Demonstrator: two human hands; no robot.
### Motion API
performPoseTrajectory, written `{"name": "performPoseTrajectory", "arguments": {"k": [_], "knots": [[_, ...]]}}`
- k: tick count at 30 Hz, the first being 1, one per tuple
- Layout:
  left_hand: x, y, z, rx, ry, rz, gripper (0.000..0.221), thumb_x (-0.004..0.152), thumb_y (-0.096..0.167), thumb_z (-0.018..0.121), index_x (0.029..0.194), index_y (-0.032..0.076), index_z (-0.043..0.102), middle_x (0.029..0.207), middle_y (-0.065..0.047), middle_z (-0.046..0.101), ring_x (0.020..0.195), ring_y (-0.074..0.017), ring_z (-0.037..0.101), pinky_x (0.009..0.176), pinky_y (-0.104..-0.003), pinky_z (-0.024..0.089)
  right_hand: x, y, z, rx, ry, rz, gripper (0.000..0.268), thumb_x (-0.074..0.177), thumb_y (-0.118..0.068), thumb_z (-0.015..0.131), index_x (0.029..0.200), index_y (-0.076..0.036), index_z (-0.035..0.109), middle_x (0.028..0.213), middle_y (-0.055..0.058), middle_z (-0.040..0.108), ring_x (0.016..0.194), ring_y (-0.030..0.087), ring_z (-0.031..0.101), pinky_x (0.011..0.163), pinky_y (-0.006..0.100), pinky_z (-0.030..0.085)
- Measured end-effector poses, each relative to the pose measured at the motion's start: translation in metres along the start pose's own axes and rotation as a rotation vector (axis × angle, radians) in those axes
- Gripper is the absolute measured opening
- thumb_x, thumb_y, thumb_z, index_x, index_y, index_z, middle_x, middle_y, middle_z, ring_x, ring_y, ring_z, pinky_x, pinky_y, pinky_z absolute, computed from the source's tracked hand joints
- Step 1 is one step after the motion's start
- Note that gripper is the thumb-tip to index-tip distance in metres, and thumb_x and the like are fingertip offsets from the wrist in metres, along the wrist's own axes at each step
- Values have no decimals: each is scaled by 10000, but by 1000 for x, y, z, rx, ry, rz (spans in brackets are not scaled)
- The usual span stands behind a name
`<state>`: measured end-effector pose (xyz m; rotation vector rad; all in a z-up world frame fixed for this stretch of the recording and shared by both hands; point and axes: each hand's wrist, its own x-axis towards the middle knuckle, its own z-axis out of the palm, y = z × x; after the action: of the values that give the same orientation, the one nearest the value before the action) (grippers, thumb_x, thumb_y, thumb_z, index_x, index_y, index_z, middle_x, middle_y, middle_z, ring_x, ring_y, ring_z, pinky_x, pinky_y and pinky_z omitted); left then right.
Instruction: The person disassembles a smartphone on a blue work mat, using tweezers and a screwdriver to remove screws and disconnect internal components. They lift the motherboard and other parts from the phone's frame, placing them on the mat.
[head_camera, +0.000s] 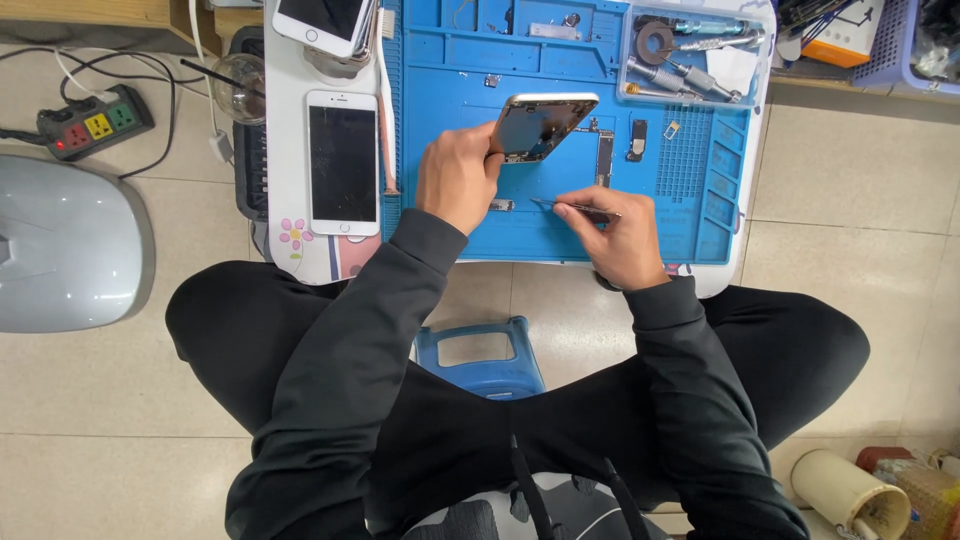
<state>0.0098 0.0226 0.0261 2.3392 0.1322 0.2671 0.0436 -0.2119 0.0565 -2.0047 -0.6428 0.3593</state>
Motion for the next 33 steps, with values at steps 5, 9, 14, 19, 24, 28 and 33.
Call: {"name": "performPoseTrajectory", "arguments": {"k": [5, 9, 14, 19, 24, 28, 33], "knots": [[-1, -4, 5, -10, -1, 34, 327, 919, -60, 740, 755, 134, 533, 627, -38, 615, 685, -279, 722, 561, -403, 570, -10, 2, -10, 10, -7, 41, 91, 981, 22, 768, 1063, -2, 799, 915, 201, 787, 945, 361, 775, 733, 434, 637], [-1, -5, 4, -7, -3, 40, 322, 919, -57, 741, 768, 138, 533, 643, -30, 623, 695, -272, 718, 577, -402, 577, -18, -5, -15, 37, -36, 15, 115, 974, 40, 757, 1058, -19, 807, 941, 191, 794, 1046, 370, 753, 811, 469, 636], [-2, -11, 14, 14, 10, 38, 224, 894, -51, 727, 833, 118, 594, 681, -76, 655, 647, -345, 653, 547, -457, 535, -30, -4, -16, 28, -115, -24, 100, 962, -9, 759, 1058, -6, 789, 1019, 194, 793, 1138, 365, 742, 887, 452, 653], [-3, -15, 18, 9, 36, 33, 139, 883, -34, 697, 927, 98, 689, 741, -112, 719, 627, -401, 619, 545, -502, 529, -33, 4, -12, -13, -173, -60, 127, 984, -85, 755, 1096, -29, 774, 1080, 164, 790, 1173, 341, 754, 948, 403, 678], [-4, -17, 20, 12, 38, 44, 144, 884, -34, 704, 936, 98, 678, 757, -84, 734, 638, -376, 647, 568, -487, 559, -32, 5, -8, -55, -154, -93, 140, 995, -112, 755, 1102, -23, 772, 1060, 165, 793, 1099, 310, 777, 862, 372, 676], [-6, -16, 21, 18, 42, 56, 156, 886, -46, 696, 900, 101, 648, 740, -96, 705, 627, -372, 625, 541, -480, 534, -32, 6, -9, -67, -158, -72, 160, 999, -128, 753, 1123, -28, 774, 1079, 160, 792, 1080, 300, 776, 868, 372, 673], [-3, -18, 21, -14, 35, 44, 151, 882, -47, 679, 877, 98, 634, 736, -93, 700, 622, -370, 621, 535, -474, 532, -30, 11, -10, -89, -157, -87, 180, 994, -141, 757, 1131, -26, 776, 1084, 153, 796, 1020, 283, 780, 862, 372, 667]]}}
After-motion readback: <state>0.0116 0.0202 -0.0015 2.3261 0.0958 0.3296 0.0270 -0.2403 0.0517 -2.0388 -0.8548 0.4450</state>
